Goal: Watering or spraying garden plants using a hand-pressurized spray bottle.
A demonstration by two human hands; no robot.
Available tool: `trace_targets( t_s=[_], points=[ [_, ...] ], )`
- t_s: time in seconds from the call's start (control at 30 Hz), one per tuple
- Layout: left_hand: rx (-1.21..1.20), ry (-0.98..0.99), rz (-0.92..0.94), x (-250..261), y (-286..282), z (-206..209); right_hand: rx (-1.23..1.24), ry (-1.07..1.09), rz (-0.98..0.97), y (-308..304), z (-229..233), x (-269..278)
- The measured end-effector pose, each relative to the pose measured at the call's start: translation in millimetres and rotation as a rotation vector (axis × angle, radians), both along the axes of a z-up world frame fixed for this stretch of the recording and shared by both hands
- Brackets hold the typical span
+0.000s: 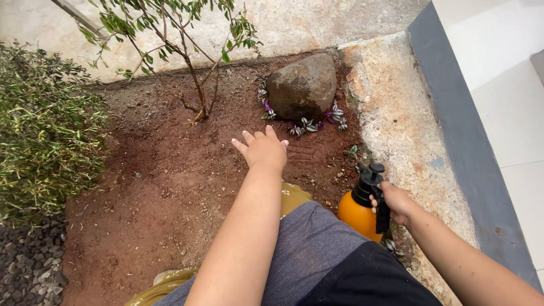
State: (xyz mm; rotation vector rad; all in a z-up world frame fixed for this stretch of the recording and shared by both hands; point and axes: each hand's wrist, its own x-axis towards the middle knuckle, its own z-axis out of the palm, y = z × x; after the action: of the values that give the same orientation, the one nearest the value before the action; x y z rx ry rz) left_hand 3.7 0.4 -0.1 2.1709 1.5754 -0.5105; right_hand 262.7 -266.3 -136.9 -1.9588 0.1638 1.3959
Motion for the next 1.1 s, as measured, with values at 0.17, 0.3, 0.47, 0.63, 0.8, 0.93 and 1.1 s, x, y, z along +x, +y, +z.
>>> trace_targets(
  t_s=[0.17, 0.3, 0.47, 0.63, 0.8, 0.93, 1.1],
  points=[
    [0.003, -0.031, 0.019, -3.7, -0.3, 5.8, 0.071, -0.016, 0.000, 38.1, 8.1, 13.6],
    [0.003, -0.110, 0.066, -12.9, 1.2, 27.9, 0.116, -0.041, 0.044, 66.5, 22.2, 15.7],
    [0.140, -0.274, 0.232, -62.2, 12.4, 60.7, 0.146, -0.061, 0.072, 91.9, 32.5, 23.3],
    [0.320, -0.280, 0.419, -148.1, 21.3, 55.5, 0.118, -0.099, 0.353, 132.8, 43.7, 3.1],
    [0.345, -0.216, 0.592, -209.3, 9.9, 29.3, 0.092, -0.137, 0.535, 181.4, 55.2, -29.4],
    [0.280, -0.191, 0.686, -235.2, 8.5, 10.5, 0.128, -0.144, 0.563, 223.3, 64.2, -41.5],
    [0.202, -0.142, 0.698, -250.0, 19.1, 12.5, 0.217, -0.101, 0.487, 277.5, 72.8, -57.0]
  ],
)
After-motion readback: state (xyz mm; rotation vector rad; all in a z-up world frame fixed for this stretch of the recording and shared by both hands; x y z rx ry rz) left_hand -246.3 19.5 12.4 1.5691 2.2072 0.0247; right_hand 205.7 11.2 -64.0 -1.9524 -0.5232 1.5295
